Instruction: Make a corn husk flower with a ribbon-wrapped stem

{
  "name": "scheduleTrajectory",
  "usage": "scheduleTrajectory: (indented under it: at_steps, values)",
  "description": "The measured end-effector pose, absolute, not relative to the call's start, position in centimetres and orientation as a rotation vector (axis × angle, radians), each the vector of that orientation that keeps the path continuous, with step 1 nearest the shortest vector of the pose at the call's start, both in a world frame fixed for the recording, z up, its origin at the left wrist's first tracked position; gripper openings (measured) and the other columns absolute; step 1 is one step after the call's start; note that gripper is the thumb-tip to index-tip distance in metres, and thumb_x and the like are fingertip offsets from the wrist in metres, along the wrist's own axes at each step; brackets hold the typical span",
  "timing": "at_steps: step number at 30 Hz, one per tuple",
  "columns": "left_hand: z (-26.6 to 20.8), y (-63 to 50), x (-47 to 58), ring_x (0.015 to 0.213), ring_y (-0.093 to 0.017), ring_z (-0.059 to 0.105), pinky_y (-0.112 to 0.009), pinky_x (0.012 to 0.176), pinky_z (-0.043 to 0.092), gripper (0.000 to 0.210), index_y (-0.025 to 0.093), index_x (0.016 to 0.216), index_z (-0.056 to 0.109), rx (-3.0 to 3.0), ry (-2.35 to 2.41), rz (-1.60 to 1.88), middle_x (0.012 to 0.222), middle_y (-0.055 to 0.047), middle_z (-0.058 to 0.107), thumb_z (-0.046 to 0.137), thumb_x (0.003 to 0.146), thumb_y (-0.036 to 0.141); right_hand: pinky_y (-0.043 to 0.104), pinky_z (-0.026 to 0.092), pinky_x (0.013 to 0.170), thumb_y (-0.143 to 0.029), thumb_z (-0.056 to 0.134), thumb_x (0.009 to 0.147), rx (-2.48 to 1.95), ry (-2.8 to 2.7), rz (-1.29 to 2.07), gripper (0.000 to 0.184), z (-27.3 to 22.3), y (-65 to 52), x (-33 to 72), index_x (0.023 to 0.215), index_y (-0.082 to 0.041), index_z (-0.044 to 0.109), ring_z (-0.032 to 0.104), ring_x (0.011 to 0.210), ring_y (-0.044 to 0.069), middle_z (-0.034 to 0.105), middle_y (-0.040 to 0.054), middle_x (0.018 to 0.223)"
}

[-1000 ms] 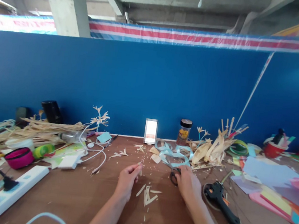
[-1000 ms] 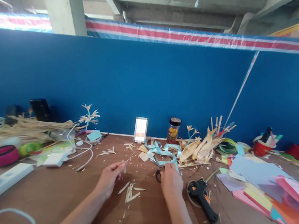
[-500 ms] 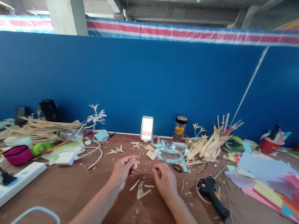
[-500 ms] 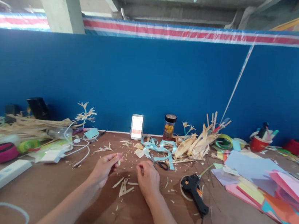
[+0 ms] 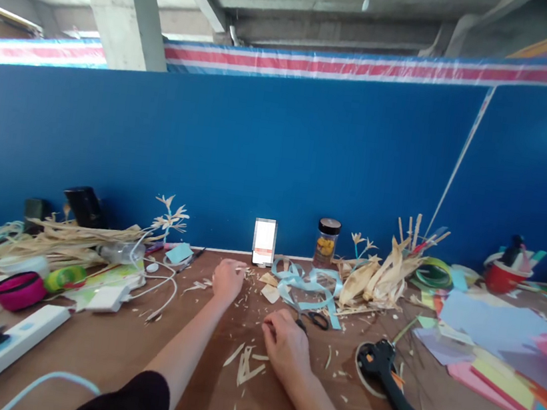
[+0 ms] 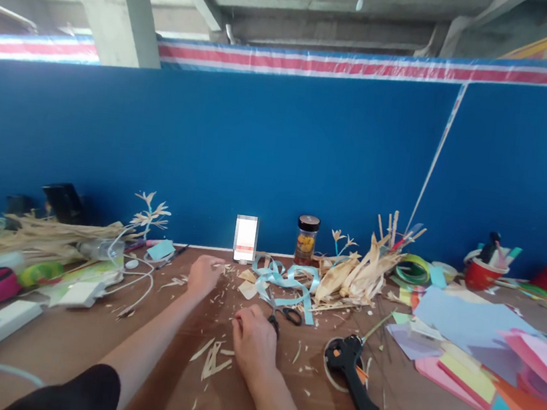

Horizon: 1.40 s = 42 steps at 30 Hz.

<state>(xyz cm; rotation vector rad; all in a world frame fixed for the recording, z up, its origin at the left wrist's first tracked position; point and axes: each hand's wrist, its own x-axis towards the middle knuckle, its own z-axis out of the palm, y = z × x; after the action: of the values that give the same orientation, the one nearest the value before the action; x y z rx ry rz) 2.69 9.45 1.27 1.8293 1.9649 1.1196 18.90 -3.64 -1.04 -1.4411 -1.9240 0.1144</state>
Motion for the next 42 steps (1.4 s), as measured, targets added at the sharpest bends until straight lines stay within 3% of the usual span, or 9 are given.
scheduleTrajectory:
  at_steps: [3, 7, 12, 17, 21, 25, 27, 34, 42]
  values:
    - [0.7, 10.4, 3.3, 0.094, -0.026, 0.049, -0.035, 0.079, 0.035, 0.017, 0.021, 0.073, 0.069, 1.944, 1.994, 1.014, 0.093, -0.01, 0.059, 0.054, 0.07, 0.027, 0.02, 0.034, 0.059, -0.019, 0.042, 0.08, -1.438, -1.937, 0.118, 0.013, -1.0, -3.6, 18.9, 0.081, -0.022, 0.055, 0.052, 0.066, 0.012, 0.054, 0.0015, 0.081]
    - [0.3, 11.2, 3.7, 0.092, -0.024, 0.049, -0.033, 0.08, 0.034, 0.012, 0.022, 0.069, 0.069, 2.04, 1.984, 0.906, 0.086, -0.008, 0.06, 0.057, 0.067, 0.025, 0.02, 0.034, 0.059, -0.02, 0.041, 0.081, -1.437, -1.943, 0.117, 0.013, -1.0, -3.5, 18.9, 0.081, -0.022, 0.054, 0.052, 0.066, 0.012, 0.054, 0.0014, 0.081]
    - [0.7, 11.1, 3.7, 0.089, -0.022, 0.048, -0.032, 0.082, 0.033, 0.016, 0.02, 0.071, 0.068, 2.074, 1.98, 0.913, 0.086, -0.007, 0.059, 0.053, 0.071, 0.025, 0.02, 0.035, 0.06, -0.019, 0.041, 0.081, -1.445, -1.926, 0.115, 0.013, -1.0, -3.4, 18.9, 0.08, -0.022, 0.054, 0.052, 0.067, 0.012, 0.054, 0.0016, 0.08]
    - [2.0, 8.8, 4.5, 0.09, -0.021, 0.049, -0.032, 0.078, 0.034, 0.025, 0.019, 0.085, 0.062, 2.102, 1.891, 1.046, 0.093, -0.008, 0.059, 0.038, 0.08, 0.024, 0.022, 0.037, 0.061, -0.02, 0.042, 0.08, -1.436, -1.875, 0.154, 0.014, -1.1, -3.3, 18.9, 0.081, -0.021, 0.055, 0.053, 0.068, 0.013, 0.056, 0.0023, 0.081]
    - [2.9, 5.0, 6.2, 0.075, -0.018, 0.054, -0.026, 0.067, 0.038, 0.021, 0.02, 0.083, 0.061, 2.166, 1.67, 1.046, 0.083, -0.004, 0.063, 0.04, 0.079, 0.022, 0.024, 0.042, 0.067, -0.026, 0.04, 0.082, -1.377, -1.684, 0.324, 0.022, -1.2, -2.8, 19.1, 0.098, -0.019, 0.054, 0.056, 0.074, 0.016, 0.06, 0.005, 0.084]
    - [3.0, 0.6, 7.2, 0.071, -0.017, 0.055, -0.025, 0.065, 0.038, 0.02, 0.02, 0.076, 0.063, 2.271, 1.282, 1.029, 0.076, -0.004, 0.063, 0.043, 0.076, 0.016, 0.029, 0.043, 0.078, -0.03, 0.035, 0.085, -1.245, -1.557, 0.496, 0.033, -0.8, -2.6, 19.1, 0.113, -0.017, 0.048, 0.056, 0.089, 0.018, 0.06, 0.0085, 0.101]
    - [2.9, -1.1, 7.0, 0.07, -0.017, 0.054, -0.025, 0.065, 0.037, 0.022, 0.02, 0.079, 0.062, 2.303, 1.26, 1.031, 0.076, -0.005, 0.062, 0.041, 0.076, 0.014, 0.029, 0.04, 0.083, -0.029, 0.033, 0.086, -1.152, -1.585, 0.54, 0.031, -0.4, -2.9, 18.9, 0.109, -0.018, 0.051, 0.053, 0.096, 0.018, 0.059, 0.0078, 0.105]
    - [2.7, -3.1, 4.3, 0.068, -0.016, 0.054, -0.024, 0.063, 0.038, 0.021, 0.02, 0.077, 0.059, 2.221, 1.242, 1.002, 0.073, -0.004, 0.061, 0.038, 0.078, 0.016, 0.023, 0.042, 0.07, -0.023, 0.037, 0.085, -1.007, -1.761, 0.724, 0.022, 0.2, -4.0, 18.3, 0.094, -0.017, 0.056, 0.056, 0.077, 0.014, 0.062, 0.003, 0.083]
    - [0.8, -3.0, 4.3, 0.074, -0.017, 0.058, -0.027, 0.069, 0.044, 0.021, 0.017, 0.09, 0.058, 1.748, 1.08, 1.132, 0.08, -0.006, 0.064, 0.053, 0.072, 0.025, 0.022, 0.04, 0.061, -0.028, 0.046, 0.08, -1.107, -1.62, 0.773, 0.017, -0.4, -3.7, 18.3, 0.074, -0.016, 0.057, 0.053, 0.064, 0.013, 0.059, 0.0001, 0.067]
